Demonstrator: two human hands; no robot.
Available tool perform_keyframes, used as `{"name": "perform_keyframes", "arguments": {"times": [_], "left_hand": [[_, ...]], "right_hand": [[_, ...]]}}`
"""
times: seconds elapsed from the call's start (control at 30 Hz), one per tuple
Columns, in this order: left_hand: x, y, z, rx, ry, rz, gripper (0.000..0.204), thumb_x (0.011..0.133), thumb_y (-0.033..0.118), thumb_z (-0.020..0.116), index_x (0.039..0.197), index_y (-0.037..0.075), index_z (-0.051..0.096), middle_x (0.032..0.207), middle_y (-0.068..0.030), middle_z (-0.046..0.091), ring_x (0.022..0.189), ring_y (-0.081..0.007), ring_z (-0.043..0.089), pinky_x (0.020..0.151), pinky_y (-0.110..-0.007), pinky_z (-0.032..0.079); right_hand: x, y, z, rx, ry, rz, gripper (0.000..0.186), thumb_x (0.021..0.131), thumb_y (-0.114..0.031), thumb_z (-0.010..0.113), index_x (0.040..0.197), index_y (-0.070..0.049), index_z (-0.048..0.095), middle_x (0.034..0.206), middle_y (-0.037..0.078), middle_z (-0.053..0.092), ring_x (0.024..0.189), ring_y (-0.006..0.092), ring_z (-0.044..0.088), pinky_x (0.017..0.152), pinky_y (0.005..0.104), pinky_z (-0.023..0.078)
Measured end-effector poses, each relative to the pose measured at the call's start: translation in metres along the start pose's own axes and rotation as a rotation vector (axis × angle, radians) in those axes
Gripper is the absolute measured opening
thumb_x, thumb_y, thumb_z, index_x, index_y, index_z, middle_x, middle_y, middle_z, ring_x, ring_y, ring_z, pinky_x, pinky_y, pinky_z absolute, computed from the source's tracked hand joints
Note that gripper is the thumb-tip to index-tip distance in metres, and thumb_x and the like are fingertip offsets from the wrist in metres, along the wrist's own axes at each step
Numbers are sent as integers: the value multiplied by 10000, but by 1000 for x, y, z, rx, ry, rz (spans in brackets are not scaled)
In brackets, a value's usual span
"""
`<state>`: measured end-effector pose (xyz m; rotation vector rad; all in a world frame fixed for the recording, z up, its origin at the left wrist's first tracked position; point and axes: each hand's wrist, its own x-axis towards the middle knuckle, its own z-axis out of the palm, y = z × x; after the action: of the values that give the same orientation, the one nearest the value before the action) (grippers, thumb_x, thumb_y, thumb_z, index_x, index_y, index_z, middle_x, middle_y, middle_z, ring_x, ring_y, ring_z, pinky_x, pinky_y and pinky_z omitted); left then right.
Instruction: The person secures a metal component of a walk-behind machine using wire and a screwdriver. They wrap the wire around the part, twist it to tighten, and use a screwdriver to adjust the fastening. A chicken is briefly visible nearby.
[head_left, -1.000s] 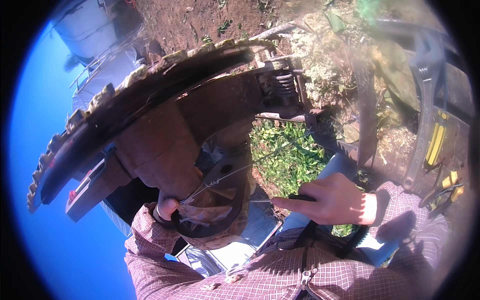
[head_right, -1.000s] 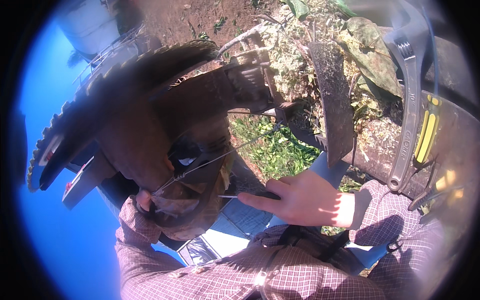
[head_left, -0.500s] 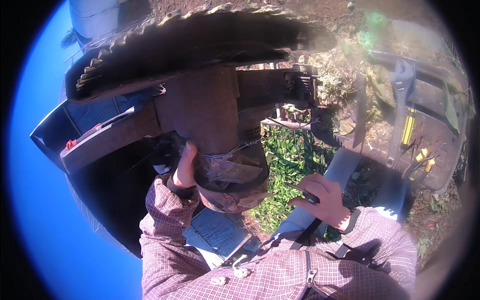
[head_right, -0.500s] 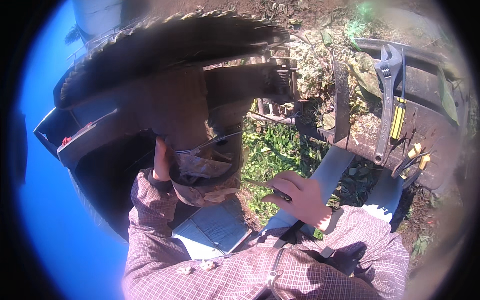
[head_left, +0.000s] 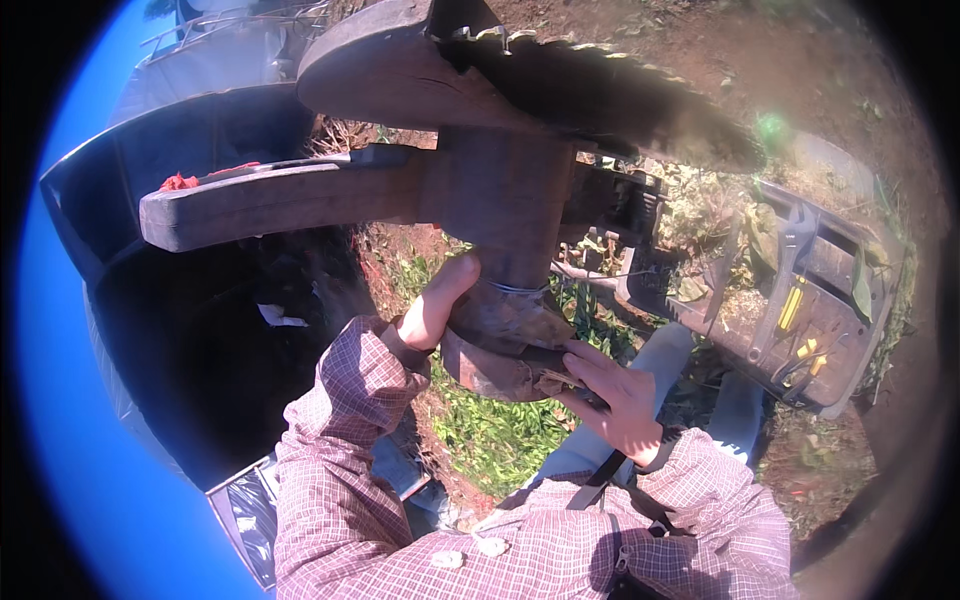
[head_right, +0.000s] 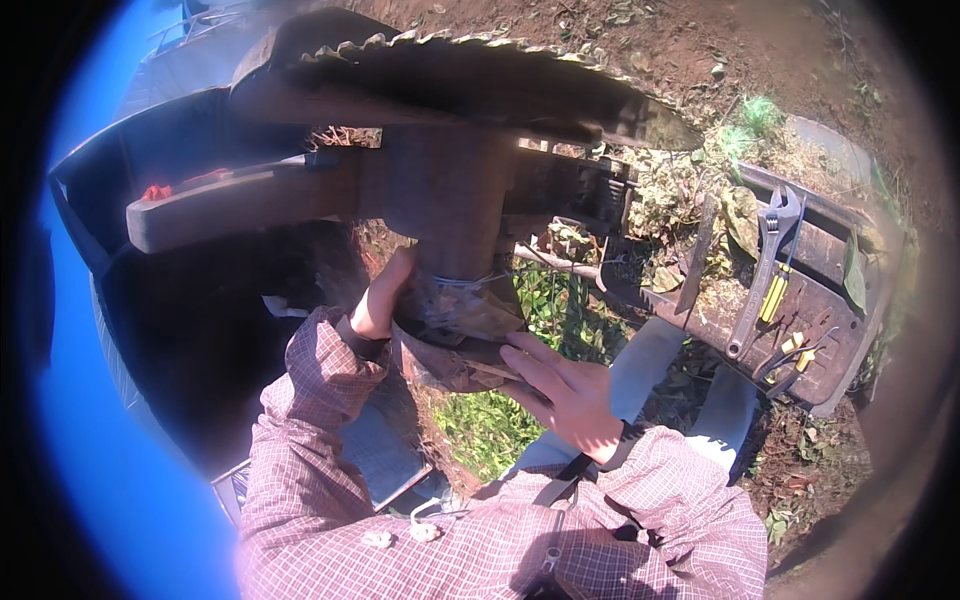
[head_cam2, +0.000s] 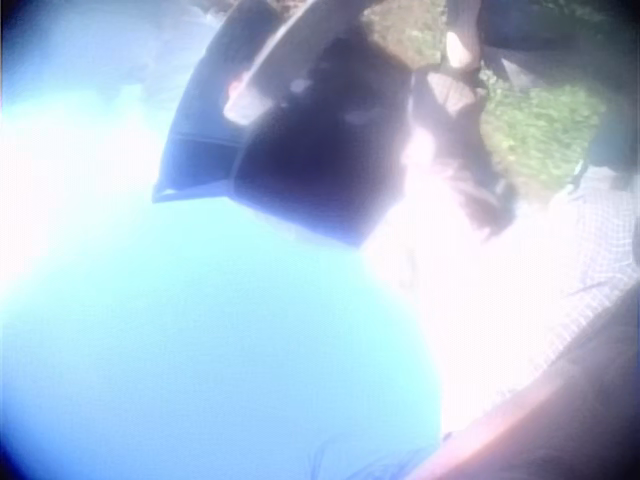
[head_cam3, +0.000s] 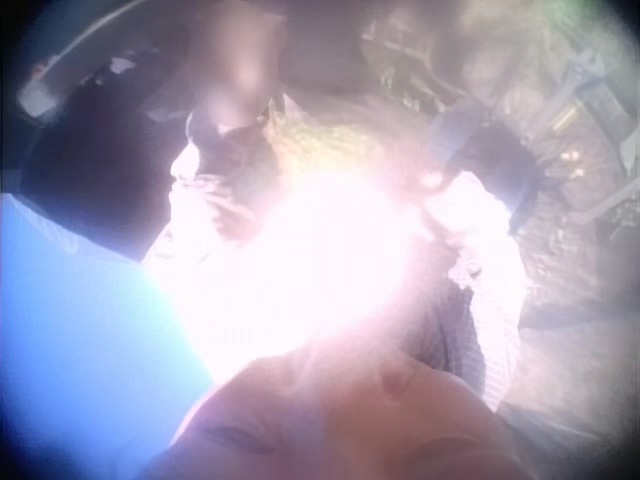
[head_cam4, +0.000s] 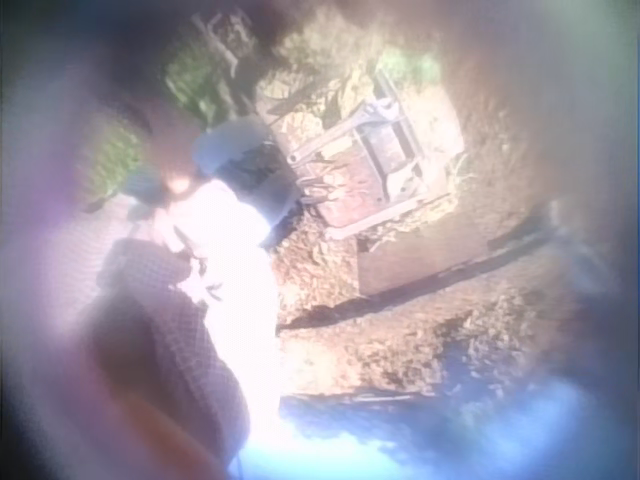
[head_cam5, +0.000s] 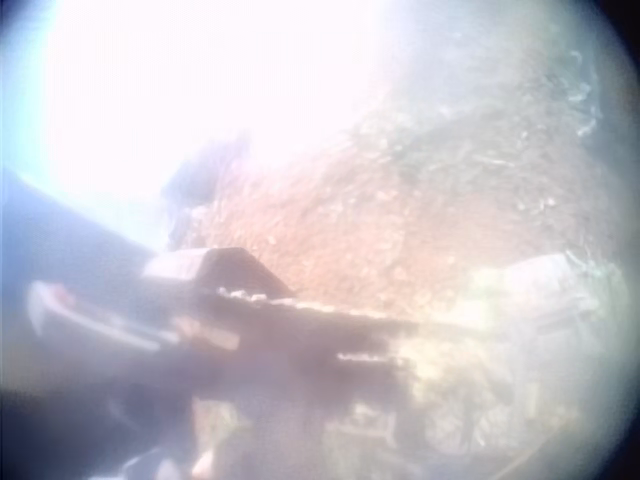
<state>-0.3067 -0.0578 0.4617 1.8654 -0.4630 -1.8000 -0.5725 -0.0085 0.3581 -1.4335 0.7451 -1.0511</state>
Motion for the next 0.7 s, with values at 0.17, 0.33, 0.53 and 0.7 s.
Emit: {"name": "perform_keyframes", "arguments": {"times": [0.17, 0.33, 0.53, 0.7], "left_hand": [[-2, 6, 12, -101, 18, -25, 558, 1082, 406, 474, 1456, -8, 493, 1407, -109, 587, 1262, -212, 574, 1097, -371, 436], [-5, 13, 31, -231, 99, 19, 569, 1090, 412, 465, 1484, 2, 463, 1466, -94, 546, 1305, -218, 546, 1131, -378, 411], [3, -8, -3, 89, 142, 285, 699, 1089, 579, 333, 1515, 36, 439, 1540, -106, 481, 1433, -250, 425, 1183, -402, 328], [-55, -26, -17, 393, 403, 459, 433, 1087, 351, 458, 1269, 29, 683, 771, 77, 545, 693, -20, 362, 654, -234, 309]], "right_hand": [[4, 4, -8, -44, 22, -70, 531, 756, -148, 873, 1249, -81, 686, 1245, 96, 725, 704, 162, 707, 588, 270, 577], [2, 7, -5, -7, 46, -74, 558, 737, -137, 887, 1246, -71, 670, 1228, 112, 732, 706, 163, 713, 582, 264, 573], [-1, 12, -4, -73, 62, -70, 572, 727, -124, 894, 1249, -70, 666, 1219, 119, 737, 704, 176, 715, 581, 266, 565], [5, -25, -14, -23, -59, 382, 621, 777, -52, 868, 1352, -41, 635, 1110, 116, 752, 704, 112, 645, 630, 253, 521]]}}
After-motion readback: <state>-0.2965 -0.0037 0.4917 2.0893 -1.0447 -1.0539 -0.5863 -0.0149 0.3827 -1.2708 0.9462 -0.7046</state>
